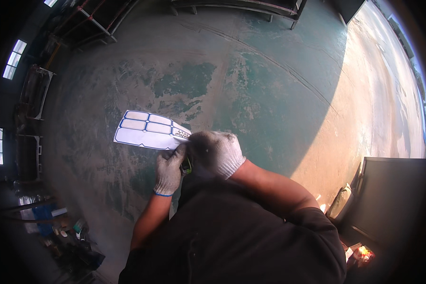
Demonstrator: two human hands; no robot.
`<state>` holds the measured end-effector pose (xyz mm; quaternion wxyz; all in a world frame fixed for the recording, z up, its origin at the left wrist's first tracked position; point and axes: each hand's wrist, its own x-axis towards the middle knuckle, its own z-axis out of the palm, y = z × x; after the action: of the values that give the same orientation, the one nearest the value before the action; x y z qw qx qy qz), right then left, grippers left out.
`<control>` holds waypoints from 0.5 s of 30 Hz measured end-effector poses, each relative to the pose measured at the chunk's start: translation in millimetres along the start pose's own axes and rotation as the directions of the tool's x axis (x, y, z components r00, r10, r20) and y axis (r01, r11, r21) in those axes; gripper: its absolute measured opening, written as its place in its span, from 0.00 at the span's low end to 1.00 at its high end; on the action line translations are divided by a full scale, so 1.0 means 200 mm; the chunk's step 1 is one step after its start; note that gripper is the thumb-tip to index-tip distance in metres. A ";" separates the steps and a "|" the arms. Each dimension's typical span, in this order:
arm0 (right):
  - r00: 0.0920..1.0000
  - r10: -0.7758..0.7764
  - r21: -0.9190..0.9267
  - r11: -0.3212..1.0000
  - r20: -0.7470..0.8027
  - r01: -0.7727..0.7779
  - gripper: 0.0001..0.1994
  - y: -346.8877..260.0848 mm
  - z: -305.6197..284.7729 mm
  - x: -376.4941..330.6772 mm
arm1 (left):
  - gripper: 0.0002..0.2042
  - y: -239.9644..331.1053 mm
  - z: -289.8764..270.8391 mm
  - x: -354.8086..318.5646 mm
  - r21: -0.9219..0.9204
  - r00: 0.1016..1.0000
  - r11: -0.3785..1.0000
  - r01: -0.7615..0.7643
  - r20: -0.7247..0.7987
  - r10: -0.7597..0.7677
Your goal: The person measures metal rods using a tape measure, writes on a paper sheet, and places the paper on a stack of rods. The person then measures additional rods and places them on a table.
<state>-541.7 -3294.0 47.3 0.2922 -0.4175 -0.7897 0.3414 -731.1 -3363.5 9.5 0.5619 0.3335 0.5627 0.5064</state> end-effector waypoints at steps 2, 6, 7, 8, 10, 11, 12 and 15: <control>0.999 0.002 -0.048 0.999 0.043 0.000 0.14 0.03 0.08 0.24 | 0.11 0.03 -0.13 0.22 -0.003 1.000 1.000 0.009 -0.011 -0.009; 0.984 0.024 -0.116 0.993 0.178 -0.003 0.14 -0.01 0.13 0.80 | 0.11 0.21 -0.40 0.63 -0.002 1.000 1.000 -0.019 -0.016 0.019; 0.987 0.012 -0.126 0.992 0.157 0.008 0.11 -0.02 0.18 0.89 | 0.09 0.25 -0.47 0.71 0.100 0.998 0.993 -0.066 0.002 0.066; 0.990 -0.001 -0.136 0.990 0.138 0.020 0.10 -0.02 0.21 0.98 | 0.09 0.29 -0.53 0.82 0.091 0.997 0.993 -0.079 0.035 0.076; 0.984 0.003 -0.152 0.988 0.178 0.024 0.10 0.04 0.25 1.24 | 0.09 0.40 -0.63 1.09 0.074 0.990 0.991 -0.109 0.099 0.101; 0.989 -0.004 -0.106 0.994 0.150 0.020 0.10 0.07 0.27 1.36 | 0.11 0.50 -0.69 1.18 0.159 0.988 0.987 -0.031 0.155 0.006; 0.992 -0.011 -0.060 0.998 0.123 0.019 0.10 0.11 0.30 1.48 | 0.11 0.56 -0.75 1.29 0.141 0.987 0.990 0.015 0.155 -0.037; 0.992 -0.060 -0.043 0.997 0.112 0.065 0.10 0.23 0.39 1.88 | 0.13 0.68 -0.88 1.67 0.097 0.984 0.991 0.088 0.147 -0.102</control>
<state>-759.2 -2975.4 30.3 0.2489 -0.3796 -0.8252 0.3362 -976.8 -3047.5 13.9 0.6110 0.3686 0.5559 0.4264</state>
